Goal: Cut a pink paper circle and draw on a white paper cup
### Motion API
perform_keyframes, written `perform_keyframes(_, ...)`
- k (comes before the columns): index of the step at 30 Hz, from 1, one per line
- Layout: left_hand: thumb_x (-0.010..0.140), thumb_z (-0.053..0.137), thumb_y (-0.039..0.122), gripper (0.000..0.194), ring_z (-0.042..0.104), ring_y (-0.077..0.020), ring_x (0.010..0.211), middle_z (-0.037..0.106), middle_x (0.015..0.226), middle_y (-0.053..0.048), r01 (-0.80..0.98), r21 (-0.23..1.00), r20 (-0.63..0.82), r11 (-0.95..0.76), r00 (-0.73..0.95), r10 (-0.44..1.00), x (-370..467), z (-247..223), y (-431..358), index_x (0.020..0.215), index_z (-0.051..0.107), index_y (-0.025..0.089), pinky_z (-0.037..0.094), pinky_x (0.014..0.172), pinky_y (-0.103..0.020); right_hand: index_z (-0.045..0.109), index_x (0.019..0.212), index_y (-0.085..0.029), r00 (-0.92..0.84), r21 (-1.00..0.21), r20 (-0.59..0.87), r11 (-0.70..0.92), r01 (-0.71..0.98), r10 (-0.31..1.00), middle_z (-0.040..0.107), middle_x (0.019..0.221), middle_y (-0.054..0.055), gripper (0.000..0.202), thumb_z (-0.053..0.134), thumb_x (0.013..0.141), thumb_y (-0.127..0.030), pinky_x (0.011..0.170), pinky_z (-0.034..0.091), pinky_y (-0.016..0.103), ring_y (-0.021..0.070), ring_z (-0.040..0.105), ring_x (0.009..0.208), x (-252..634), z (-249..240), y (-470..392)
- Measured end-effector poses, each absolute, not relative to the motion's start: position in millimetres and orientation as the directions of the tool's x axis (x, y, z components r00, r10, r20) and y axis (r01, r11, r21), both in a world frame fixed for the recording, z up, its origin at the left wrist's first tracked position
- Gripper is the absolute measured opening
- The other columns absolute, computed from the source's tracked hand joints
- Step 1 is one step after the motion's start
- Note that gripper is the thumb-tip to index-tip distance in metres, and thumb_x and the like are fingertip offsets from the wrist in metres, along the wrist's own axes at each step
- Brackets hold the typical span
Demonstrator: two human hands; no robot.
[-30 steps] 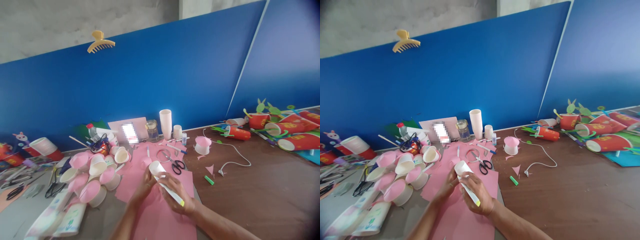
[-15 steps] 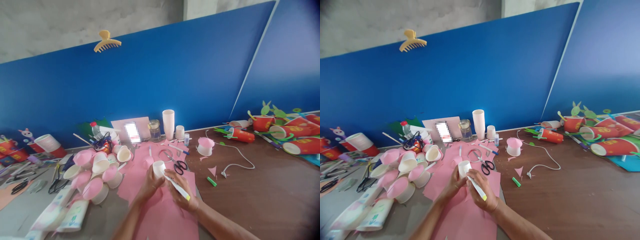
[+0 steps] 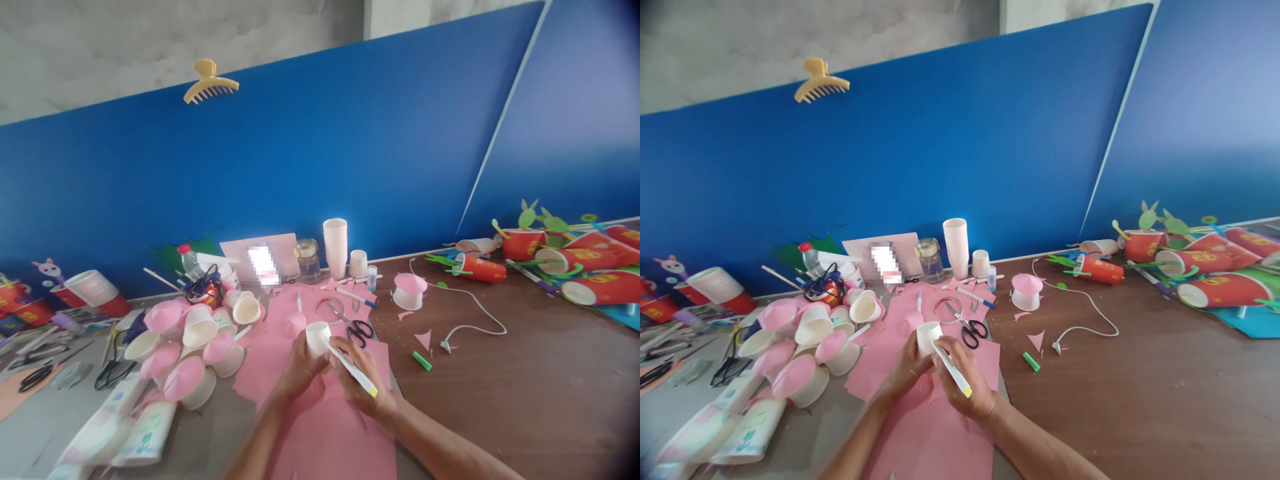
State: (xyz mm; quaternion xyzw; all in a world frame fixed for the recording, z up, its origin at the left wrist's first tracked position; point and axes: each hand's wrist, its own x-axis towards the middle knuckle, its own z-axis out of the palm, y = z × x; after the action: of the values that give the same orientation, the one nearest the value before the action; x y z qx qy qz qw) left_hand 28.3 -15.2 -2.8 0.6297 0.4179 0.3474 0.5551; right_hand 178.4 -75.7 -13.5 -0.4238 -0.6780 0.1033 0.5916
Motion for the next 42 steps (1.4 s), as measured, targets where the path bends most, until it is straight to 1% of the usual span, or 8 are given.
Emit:
perform_keyframes(4, 0.066, 0.075, 0.044, 0.059, 0.058, -0.0257, 0.099, 0.062, 0.108, -0.010, 0.215, 0.973, -0.013, -0.086, 0.420, 0.907, 29.6, -1.5, -14.9, 0.114, 0.054, 0.017, 0.048, 0.084, -0.036, 0.051, 0.108, -0.022, 0.043, -0.625, 0.727, 0.633, 0.457, 0.686, 0.065, 0.097, 0.009, 0.020, 0.046, 0.089, -0.017, 0.074, 0.055, 0.030, 0.0191, 0.066, 0.086, 178.2, -14.8, -74.7)
perform_keyframes(9, 0.070, 0.072, 0.044, 0.054, 0.058, -0.0254, 0.098, 0.062, 0.108, -0.010, 0.256, 0.960, -0.003, -0.116, 0.421, 0.907, 30.6, -0.2, -15.0, 0.113, 0.054, 0.016, 0.048, 0.083, -0.036, 0.051, 0.106, -0.022, 0.040, -0.613, 0.737, 0.643, 0.460, 0.674, 0.063, 0.094, 0.008, 0.019, 0.045, 0.090, -0.017, 0.072, 0.055, 0.030, 0.0181, 0.065, 0.080, 178.6, -16.1, -73.4)
perform_keyframes(16, 0.067, 0.074, 0.042, 0.056, 0.058, -0.0248, 0.096, 0.062, 0.107, -0.010, 0.249, 0.960, 0.016, -0.131, 0.418, 0.908, 29.8, -6.3, -12.6, 0.113, 0.054, 0.017, 0.048, 0.080, -0.035, 0.052, 0.110, -0.024, 0.031, -0.576, 0.764, 0.660, 0.483, 0.644, 0.065, 0.093, 0.008, 0.022, 0.045, 0.090, -0.018, 0.077, 0.055, 0.034, 0.0212, 0.064, 0.090, 179.8, -15.8, -71.8)
perform_keyframes(22, 0.067, 0.073, 0.043, 0.055, 0.058, -0.0241, 0.093, 0.062, 0.104, -0.009, 0.263, 0.955, 0.014, -0.136, 0.418, 0.908, 31.5, -2.6, -13.9, 0.111, 0.054, 0.017, 0.049, 0.077, -0.034, 0.052, 0.108, -0.024, 0.026, -0.555, 0.778, 0.667, 0.498, 0.628, 0.064, 0.092, 0.007, 0.023, 0.047, 0.088, -0.015, 0.075, 0.055, 0.033, 0.0203, 0.064, 0.087, 179.6, -14.0, -71.1)
perform_keyframes(30, 0.068, 0.073, 0.041, 0.055, 0.058, -0.0255, 0.097, 0.061, 0.108, -0.011, 0.296, 0.944, 0.013, -0.149, 0.417, 0.909, 30.0, -6.0, -13.4, 0.112, 0.053, 0.016, 0.048, 0.082, -0.037, 0.053, 0.110, -0.024, 0.017, -0.559, 0.770, 0.662, 0.499, 0.637, 0.067, 0.089, 0.007, 0.024, 0.046, 0.088, -0.016, 0.077, 0.055, 0.034, 0.0211, 0.065, 0.089, 181.0, -14.3, -71.3)
perform_keyframes(36, 0.066, 0.074, 0.042, 0.056, 0.058, -0.0257, 0.096, 0.063, 0.105, -0.009, 0.268, 0.955, 0.007, -0.124, 0.400, 0.916, 30.6, -4.3, -13.5, 0.112, 0.054, 0.017, 0.048, 0.080, -0.036, 0.053, 0.111, -0.023, 0.012, -0.548, 0.779, 0.672, 0.498, 0.627, 0.066, 0.092, 0.008, 0.025, 0.046, 0.088, -0.015, 0.078, 0.055, 0.036, 0.0217, 0.065, 0.090, 181.7, -17.3, -70.6)
perform_keyframes(42, 0.067, 0.073, 0.040, 0.056, 0.058, -0.0258, 0.097, 0.062, 0.108, -0.010, 0.293, 0.945, 0.016, -0.148, 0.407, 0.913, 30.4, -3.0, -14.3, 0.113, 0.053, 0.016, 0.047, 0.080, -0.036, 0.053, 0.111, -0.023, 0.009, -0.537, 0.795, 0.697, 0.475, 0.606, 0.066, 0.090, 0.007, 0.027, 0.047, 0.087, -0.012, 0.078, 0.056, 0.035, 0.0212, 0.065, 0.090, 182.2, -11.8, -72.3)
